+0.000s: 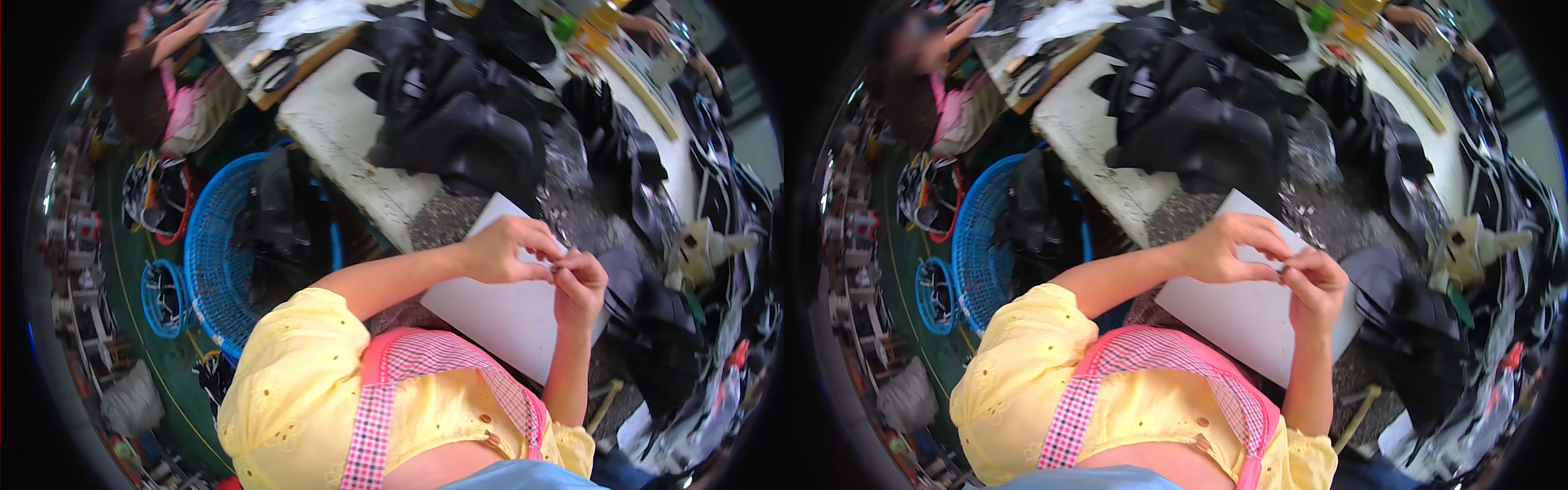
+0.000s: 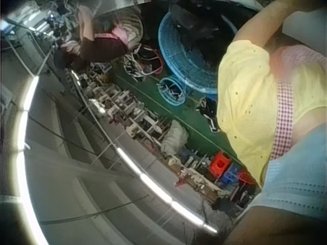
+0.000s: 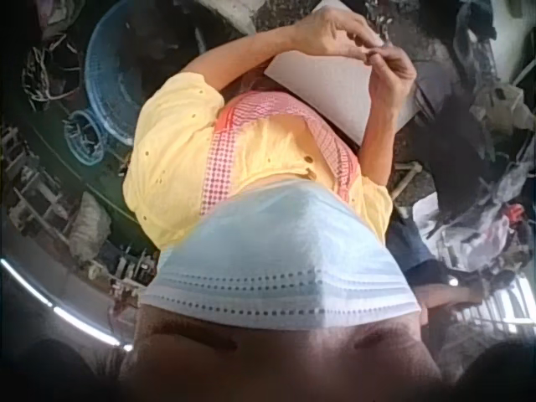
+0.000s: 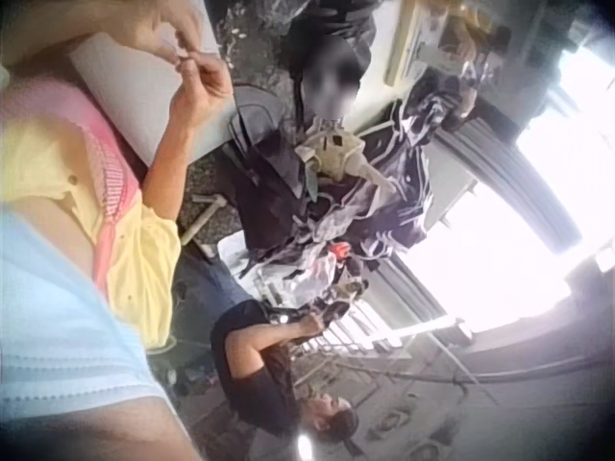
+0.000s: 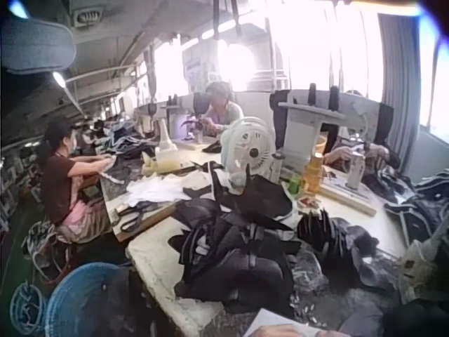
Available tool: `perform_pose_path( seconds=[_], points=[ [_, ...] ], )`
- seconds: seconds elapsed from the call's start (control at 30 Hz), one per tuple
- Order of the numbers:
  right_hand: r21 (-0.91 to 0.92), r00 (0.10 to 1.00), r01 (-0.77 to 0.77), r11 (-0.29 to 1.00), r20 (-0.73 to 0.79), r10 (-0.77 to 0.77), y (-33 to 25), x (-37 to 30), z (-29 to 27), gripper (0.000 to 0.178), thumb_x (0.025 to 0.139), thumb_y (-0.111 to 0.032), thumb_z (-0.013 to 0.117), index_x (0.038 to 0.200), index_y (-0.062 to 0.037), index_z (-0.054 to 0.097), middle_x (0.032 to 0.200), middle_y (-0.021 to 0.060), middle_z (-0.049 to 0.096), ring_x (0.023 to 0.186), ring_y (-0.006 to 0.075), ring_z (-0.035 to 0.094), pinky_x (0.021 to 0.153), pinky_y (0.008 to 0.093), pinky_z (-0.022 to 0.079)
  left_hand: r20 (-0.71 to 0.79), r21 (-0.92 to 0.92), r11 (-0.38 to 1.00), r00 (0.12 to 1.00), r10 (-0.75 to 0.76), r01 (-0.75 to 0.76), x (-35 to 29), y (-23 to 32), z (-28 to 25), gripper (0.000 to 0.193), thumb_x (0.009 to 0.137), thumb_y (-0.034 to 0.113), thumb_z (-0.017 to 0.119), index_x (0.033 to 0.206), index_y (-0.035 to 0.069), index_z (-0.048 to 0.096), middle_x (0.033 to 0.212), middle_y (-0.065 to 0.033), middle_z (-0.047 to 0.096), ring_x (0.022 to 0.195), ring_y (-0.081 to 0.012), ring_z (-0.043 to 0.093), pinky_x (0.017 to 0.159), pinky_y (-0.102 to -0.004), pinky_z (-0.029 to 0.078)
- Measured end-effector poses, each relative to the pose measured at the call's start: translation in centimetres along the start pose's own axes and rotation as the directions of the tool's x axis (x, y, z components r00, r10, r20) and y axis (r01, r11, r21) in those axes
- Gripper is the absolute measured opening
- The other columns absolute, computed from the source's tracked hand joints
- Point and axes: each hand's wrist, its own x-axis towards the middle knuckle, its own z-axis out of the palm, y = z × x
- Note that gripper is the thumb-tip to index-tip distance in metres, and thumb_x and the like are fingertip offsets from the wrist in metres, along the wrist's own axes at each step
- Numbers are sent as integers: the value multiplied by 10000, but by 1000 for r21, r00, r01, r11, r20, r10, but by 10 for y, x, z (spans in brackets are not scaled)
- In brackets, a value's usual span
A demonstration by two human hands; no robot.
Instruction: The person attaches metal fasteners onto leather shoe components by hand and places the assembled pieces into a basket.
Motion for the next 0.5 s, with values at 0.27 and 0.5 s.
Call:
perform_pose_path(
  seconds=[0.27, 0.5],
  points=[
    [379, 980, -193, 905, 123, 158, 16, -2, 12, 112, 705, -31, 662, 753, 20, 575, 669, 93, 565, 574, 153, 541, 526, 240, 437, 234, -497, 786, 929, -287, 368, -4, -7, -13, 135, 657, -49, 663, 778, -25, 610, 759, -61, 593, 718, -122, 566, 674, -241, 452],
    [352, 974, -198, 915, -32, 224, 34, 32, -2, 175, 802, -103, 580, 918, 26, 562, 809, 105, 599, 718, 159, 575, 666, 264, 454, -45, 925, 381, 986, 159, -19, 43, 14, -82, 431, 600, 210, 717, 989, 79, 585, 961, -76, 561, 927, -256, 487, 775, -361, 412]
  ],
)
